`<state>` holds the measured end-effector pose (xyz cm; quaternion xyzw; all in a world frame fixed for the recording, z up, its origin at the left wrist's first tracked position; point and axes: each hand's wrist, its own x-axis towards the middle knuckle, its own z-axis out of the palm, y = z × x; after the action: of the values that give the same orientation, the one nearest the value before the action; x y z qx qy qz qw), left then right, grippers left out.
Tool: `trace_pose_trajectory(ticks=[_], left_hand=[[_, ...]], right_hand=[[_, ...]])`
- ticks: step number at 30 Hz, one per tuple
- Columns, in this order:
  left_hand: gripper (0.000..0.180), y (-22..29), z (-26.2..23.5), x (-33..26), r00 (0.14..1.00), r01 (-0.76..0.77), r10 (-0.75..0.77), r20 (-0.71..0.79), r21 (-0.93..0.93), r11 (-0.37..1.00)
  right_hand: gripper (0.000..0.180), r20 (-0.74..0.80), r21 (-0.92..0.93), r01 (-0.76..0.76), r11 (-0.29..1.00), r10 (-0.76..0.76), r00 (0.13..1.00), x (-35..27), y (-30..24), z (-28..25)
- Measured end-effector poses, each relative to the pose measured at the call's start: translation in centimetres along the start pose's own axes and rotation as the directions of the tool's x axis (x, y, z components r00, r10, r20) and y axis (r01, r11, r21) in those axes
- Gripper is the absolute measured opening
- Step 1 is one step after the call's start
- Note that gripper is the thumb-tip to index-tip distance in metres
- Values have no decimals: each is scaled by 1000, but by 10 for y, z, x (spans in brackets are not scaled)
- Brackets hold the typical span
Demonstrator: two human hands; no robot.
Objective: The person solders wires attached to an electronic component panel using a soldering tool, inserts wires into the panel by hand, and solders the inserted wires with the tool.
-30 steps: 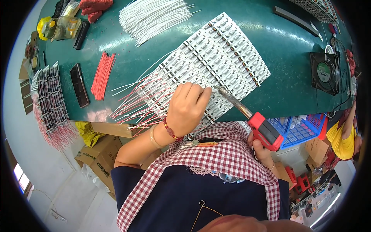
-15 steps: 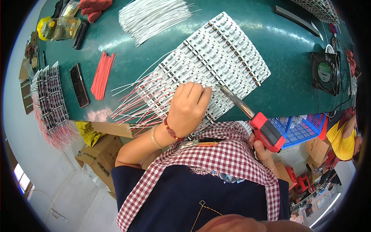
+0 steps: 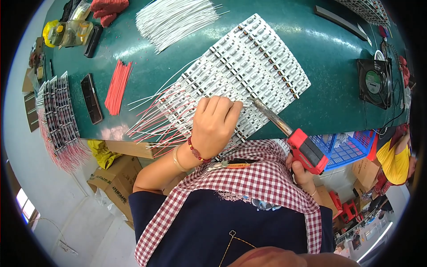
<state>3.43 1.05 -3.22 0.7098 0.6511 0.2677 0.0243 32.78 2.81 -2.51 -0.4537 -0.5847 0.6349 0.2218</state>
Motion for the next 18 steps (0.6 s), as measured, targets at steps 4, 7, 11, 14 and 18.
trace_pose_trajectory(ticks=[4, 7, 11, 14, 18], left_hand=[[22, 1, 0, 0, 1000, 20, -20, -4, 17, 1000], [23, 2, 1, -1, 1000, 29, -29, 1, 17, 999], [25, 2, 0, -4, 999, 36, -36, -1, 7, 999], [25, 2, 2, -4, 999, 28, -29, 17, 21, 999], [25, 2, 3, -3, 1000, 27, -27, 10, 23, 999]], right_hand=[[31, 26, -32, -19, 999, 20, 999, 1, 0, -1], [30, 5, -12, -30, 999, 30, 1000, 0, 1, 0], [29, 31, -136, 39, 990, -36, 999, -1, 8, -5], [29, 39, -173, 28, 984, -22, 999, -3, 9, -6], [30, 25, -97, -28, 995, 30, 999, -4, 1, -4]])
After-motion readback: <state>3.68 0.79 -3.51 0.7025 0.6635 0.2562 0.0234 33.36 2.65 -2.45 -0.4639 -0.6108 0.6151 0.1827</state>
